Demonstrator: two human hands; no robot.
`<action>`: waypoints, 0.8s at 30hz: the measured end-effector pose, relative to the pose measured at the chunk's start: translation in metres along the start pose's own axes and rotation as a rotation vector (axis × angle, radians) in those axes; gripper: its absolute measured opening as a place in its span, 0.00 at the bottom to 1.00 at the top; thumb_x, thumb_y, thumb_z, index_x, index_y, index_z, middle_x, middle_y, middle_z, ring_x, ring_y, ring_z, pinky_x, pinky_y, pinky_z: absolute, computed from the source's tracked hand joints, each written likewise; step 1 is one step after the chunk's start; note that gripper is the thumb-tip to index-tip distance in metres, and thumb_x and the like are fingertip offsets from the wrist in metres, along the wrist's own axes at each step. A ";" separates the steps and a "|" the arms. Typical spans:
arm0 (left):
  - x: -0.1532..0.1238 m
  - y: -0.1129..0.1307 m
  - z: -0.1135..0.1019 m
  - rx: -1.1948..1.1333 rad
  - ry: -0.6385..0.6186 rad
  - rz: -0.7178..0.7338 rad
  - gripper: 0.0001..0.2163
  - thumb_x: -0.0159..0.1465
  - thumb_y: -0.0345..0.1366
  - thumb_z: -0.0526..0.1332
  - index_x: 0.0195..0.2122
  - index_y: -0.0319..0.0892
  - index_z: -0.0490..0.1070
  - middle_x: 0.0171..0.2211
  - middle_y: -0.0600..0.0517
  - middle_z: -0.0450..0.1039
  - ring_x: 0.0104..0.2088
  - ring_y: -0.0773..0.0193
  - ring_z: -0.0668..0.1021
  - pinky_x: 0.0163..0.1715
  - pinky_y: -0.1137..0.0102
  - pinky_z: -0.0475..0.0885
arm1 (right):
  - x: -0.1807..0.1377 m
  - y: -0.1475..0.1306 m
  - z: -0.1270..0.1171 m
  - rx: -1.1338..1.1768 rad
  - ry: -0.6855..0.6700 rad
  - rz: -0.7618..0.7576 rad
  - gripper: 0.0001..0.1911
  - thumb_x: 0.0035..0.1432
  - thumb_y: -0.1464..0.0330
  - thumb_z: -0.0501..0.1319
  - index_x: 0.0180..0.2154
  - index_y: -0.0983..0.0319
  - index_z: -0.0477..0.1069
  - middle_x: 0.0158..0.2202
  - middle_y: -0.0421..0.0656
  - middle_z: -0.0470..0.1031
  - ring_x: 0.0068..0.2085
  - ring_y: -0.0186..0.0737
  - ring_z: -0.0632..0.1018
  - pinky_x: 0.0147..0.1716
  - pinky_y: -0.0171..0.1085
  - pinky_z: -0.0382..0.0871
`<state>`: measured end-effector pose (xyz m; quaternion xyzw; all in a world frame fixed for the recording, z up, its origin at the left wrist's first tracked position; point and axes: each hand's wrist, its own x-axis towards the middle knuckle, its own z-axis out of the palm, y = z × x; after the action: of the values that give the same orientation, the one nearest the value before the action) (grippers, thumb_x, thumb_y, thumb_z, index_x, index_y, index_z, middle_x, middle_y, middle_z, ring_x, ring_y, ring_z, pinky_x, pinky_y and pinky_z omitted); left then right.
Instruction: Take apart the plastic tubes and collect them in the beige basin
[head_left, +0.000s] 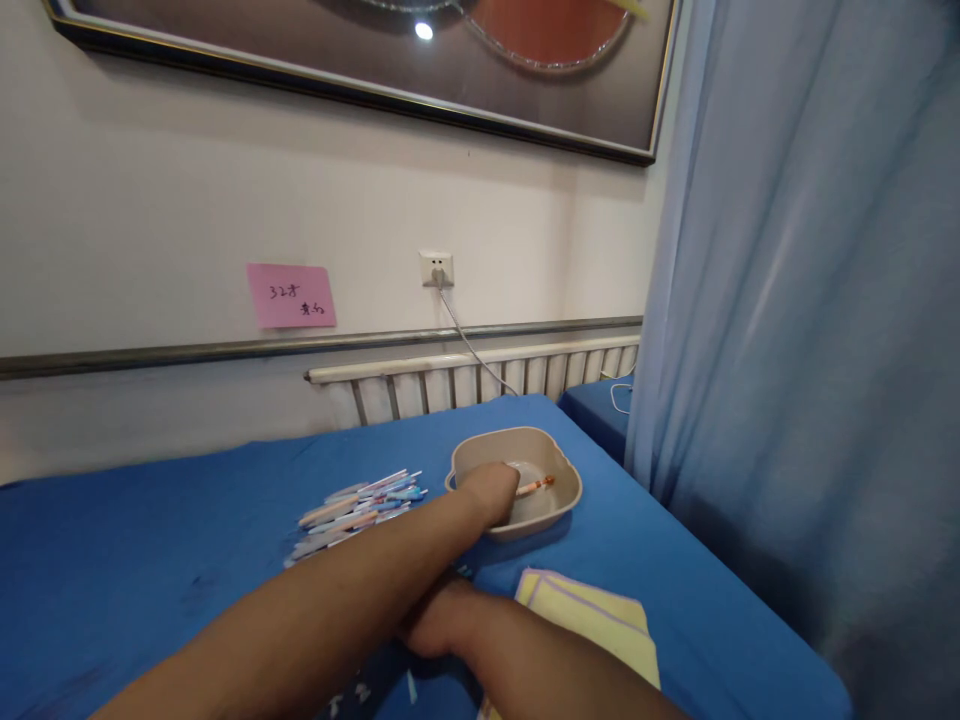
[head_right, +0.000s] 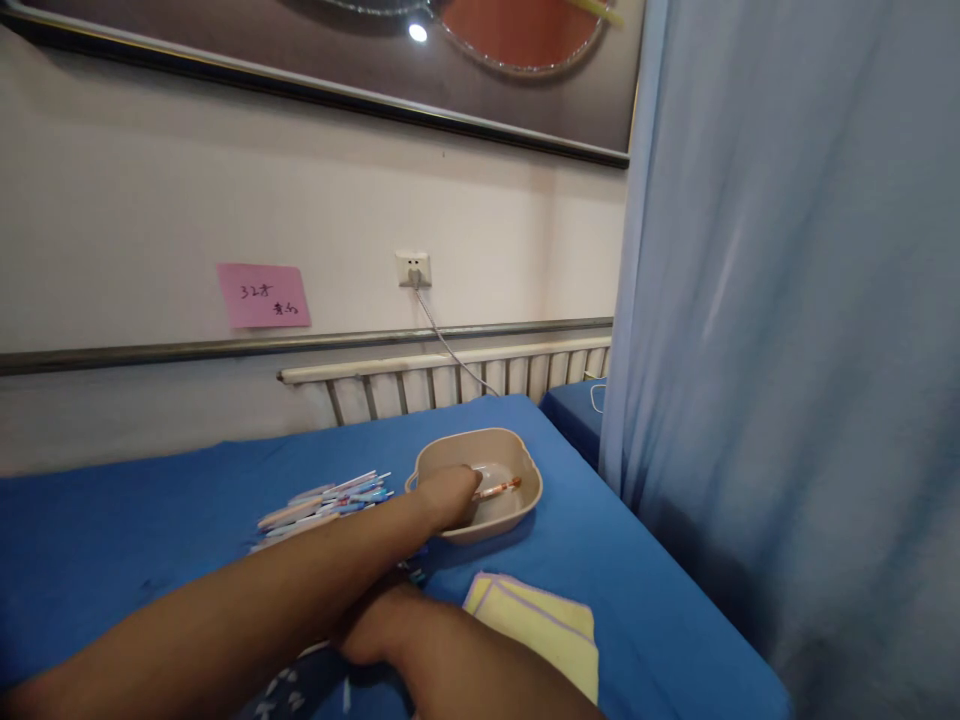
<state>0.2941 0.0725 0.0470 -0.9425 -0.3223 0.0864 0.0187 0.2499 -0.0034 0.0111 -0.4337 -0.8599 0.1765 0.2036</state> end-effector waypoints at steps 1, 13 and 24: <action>-0.002 0.000 -0.001 -0.019 0.034 0.004 0.08 0.56 0.30 0.62 0.38 0.34 0.73 0.38 0.40 0.75 0.39 0.52 0.77 0.38 0.62 0.71 | 0.000 0.001 0.001 0.009 -0.012 -0.003 0.24 0.59 0.71 0.52 0.57 0.60 0.60 0.55 0.41 0.68 0.53 0.42 0.69 0.52 0.38 0.62; -0.158 -0.080 0.005 -0.481 0.518 -0.115 0.10 0.62 0.38 0.52 0.36 0.43 0.72 0.32 0.52 0.77 0.32 0.63 0.77 0.33 0.72 0.69 | 0.000 0.014 0.025 0.586 0.389 0.230 0.12 0.61 0.68 0.48 0.33 0.63 0.69 0.25 0.39 0.74 0.22 0.33 0.73 0.24 0.31 0.67; -0.266 -0.149 0.096 -0.755 0.649 -0.446 0.12 0.60 0.42 0.54 0.38 0.42 0.72 0.33 0.53 0.77 0.34 0.61 0.77 0.36 0.71 0.70 | -0.015 0.008 0.034 0.363 0.357 0.179 0.05 0.57 0.69 0.55 0.33 0.61 0.69 0.26 0.38 0.72 0.28 0.34 0.72 0.27 0.31 0.63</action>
<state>-0.0195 0.0261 0.0063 -0.7707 -0.5009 -0.3366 -0.2044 0.2459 -0.0152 -0.0252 -0.4887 -0.7230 0.2657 0.4098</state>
